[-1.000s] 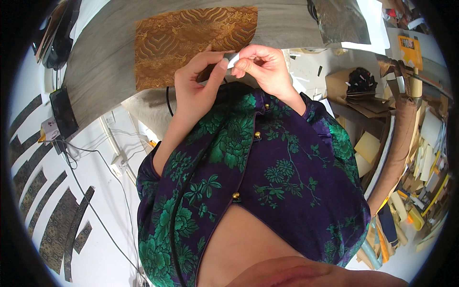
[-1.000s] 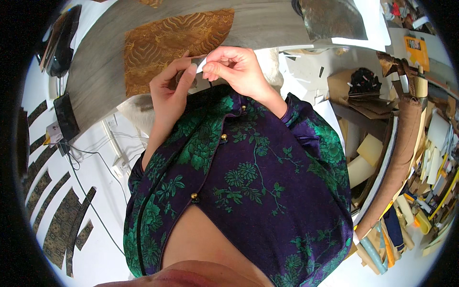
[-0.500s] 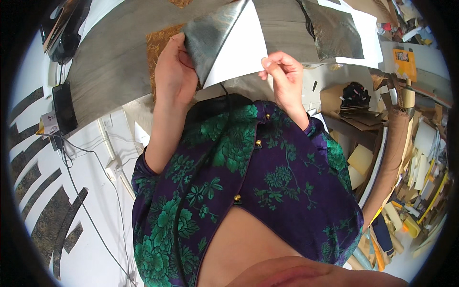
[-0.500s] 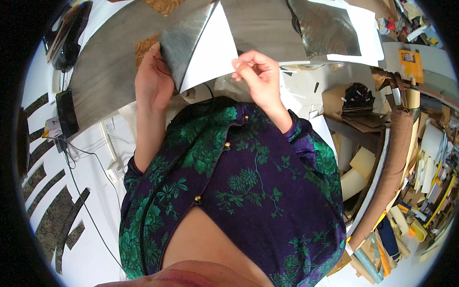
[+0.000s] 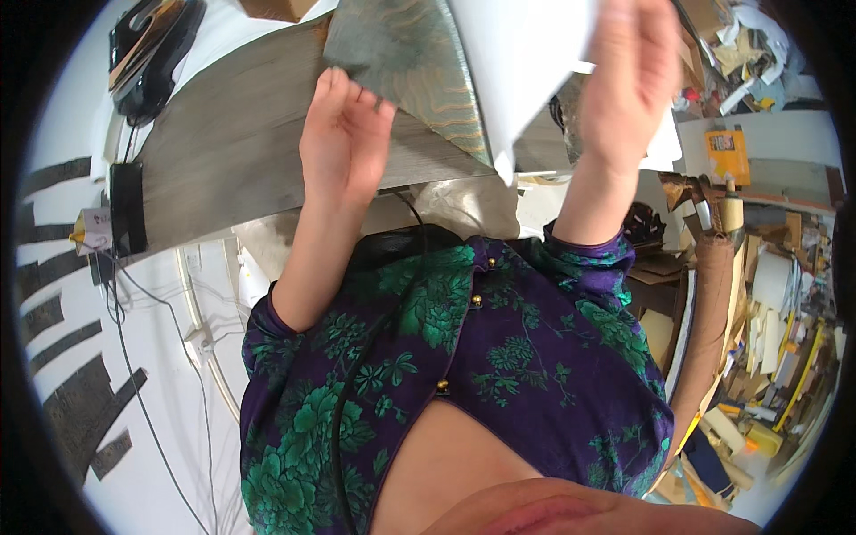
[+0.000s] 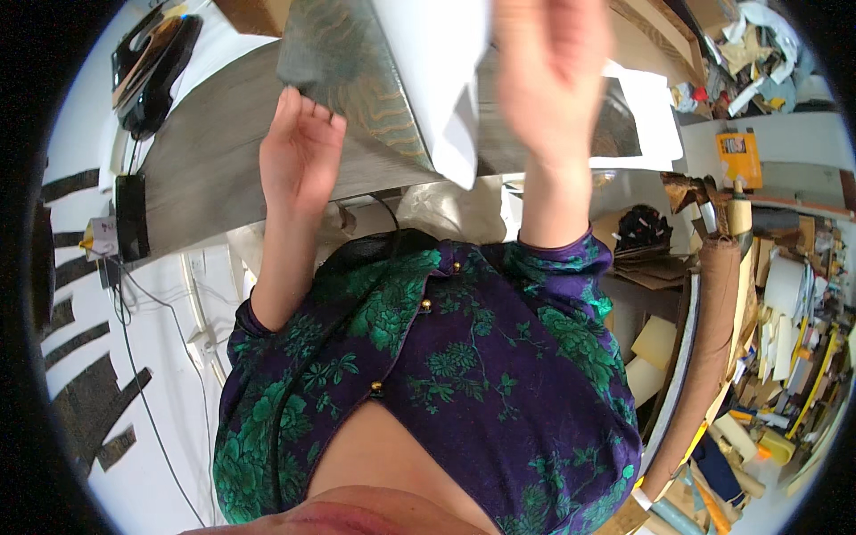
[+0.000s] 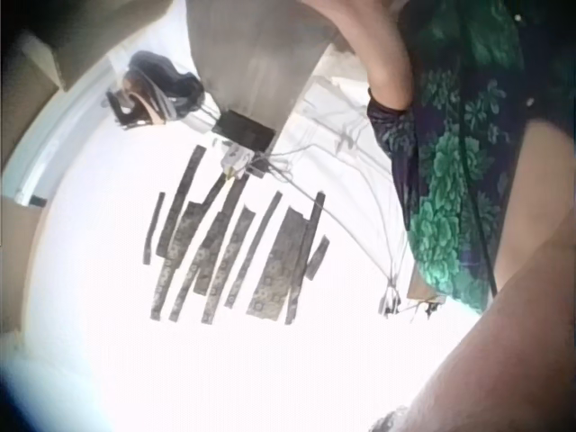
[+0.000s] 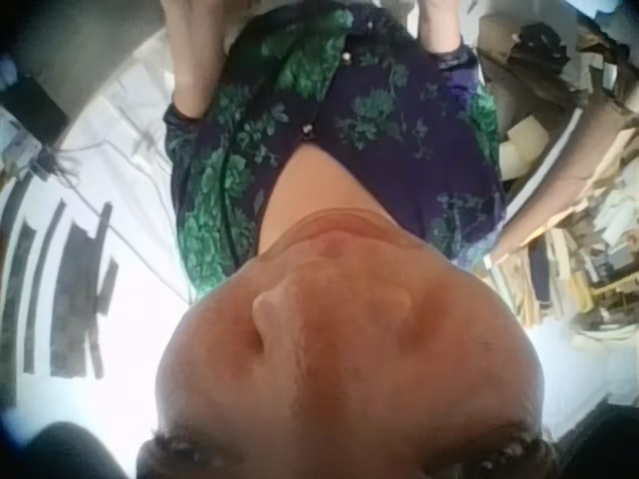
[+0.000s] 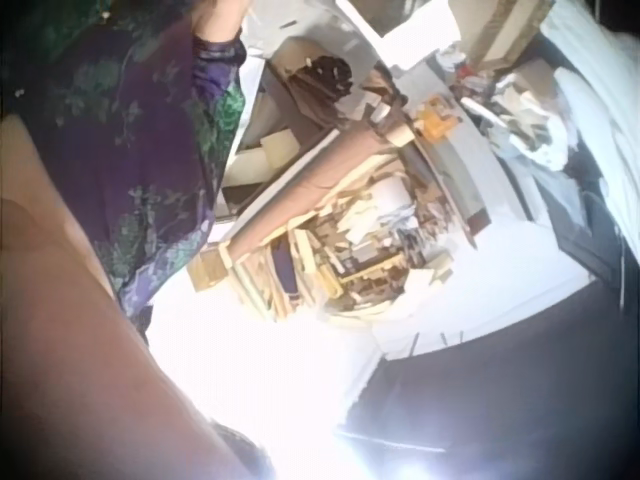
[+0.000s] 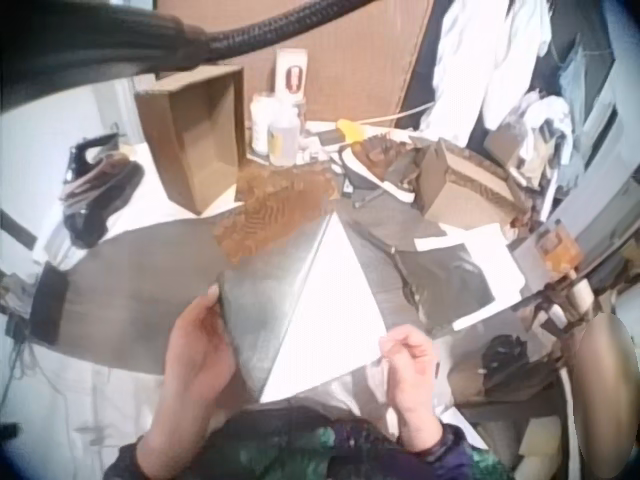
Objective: The person uses shears to cut a patterned gold fabric along a white paper template. After cutting, they fold the fabric edges and press them with an iron. The person then places a white paper sheet over the fabric and smooths it.
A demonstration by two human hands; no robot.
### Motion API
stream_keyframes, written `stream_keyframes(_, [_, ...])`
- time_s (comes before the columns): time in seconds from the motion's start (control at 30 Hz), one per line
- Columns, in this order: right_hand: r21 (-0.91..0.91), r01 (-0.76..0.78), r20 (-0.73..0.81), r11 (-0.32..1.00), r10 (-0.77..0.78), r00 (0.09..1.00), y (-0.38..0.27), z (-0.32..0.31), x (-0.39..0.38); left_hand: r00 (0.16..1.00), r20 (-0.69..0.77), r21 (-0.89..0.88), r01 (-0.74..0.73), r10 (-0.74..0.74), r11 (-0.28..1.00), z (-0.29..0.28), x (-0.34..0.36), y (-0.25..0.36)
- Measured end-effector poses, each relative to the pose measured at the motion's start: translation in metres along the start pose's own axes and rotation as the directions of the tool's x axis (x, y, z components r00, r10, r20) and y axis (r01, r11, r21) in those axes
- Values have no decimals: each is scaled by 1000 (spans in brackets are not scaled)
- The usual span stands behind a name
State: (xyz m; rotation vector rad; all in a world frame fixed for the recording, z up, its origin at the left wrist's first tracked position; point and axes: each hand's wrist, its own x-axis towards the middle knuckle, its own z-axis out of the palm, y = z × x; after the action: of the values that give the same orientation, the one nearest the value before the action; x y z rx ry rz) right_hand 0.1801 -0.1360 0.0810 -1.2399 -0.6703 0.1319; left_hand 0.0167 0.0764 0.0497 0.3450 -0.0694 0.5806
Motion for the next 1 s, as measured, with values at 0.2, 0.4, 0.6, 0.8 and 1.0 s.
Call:
stream_keyframes(0.2, [-343, 351, 681, 872, -27, 732, 21, 150, 6, 712, -544, 503, -145, 443, 852, -28, -94, 15])
stream_keyframes(0.4, [-316, 119, 618, 941, 109, 779, 87, 150, -37, 595, 83, 995, -101, 800, -28, -25, -115, 31])
stream_keyframes(0.6, [-267, -85, 567, 960, 228, 791, 96, 142, -38, 900, 144, 946, -3, 411, -324, -34, -70, 36])
stream_keyframes(0.8, [-153, -165, 369, 974, 211, 905, 103, 97, -26, 946, 219, 688, 24, 239, -726, -55, -60, 25])
stream_keyframes(1.0, [-227, -206, 147, 952, 242, 959, 83, 25, -30, 958, 213, 546, 49, 195, -836, -60, -58, 23])
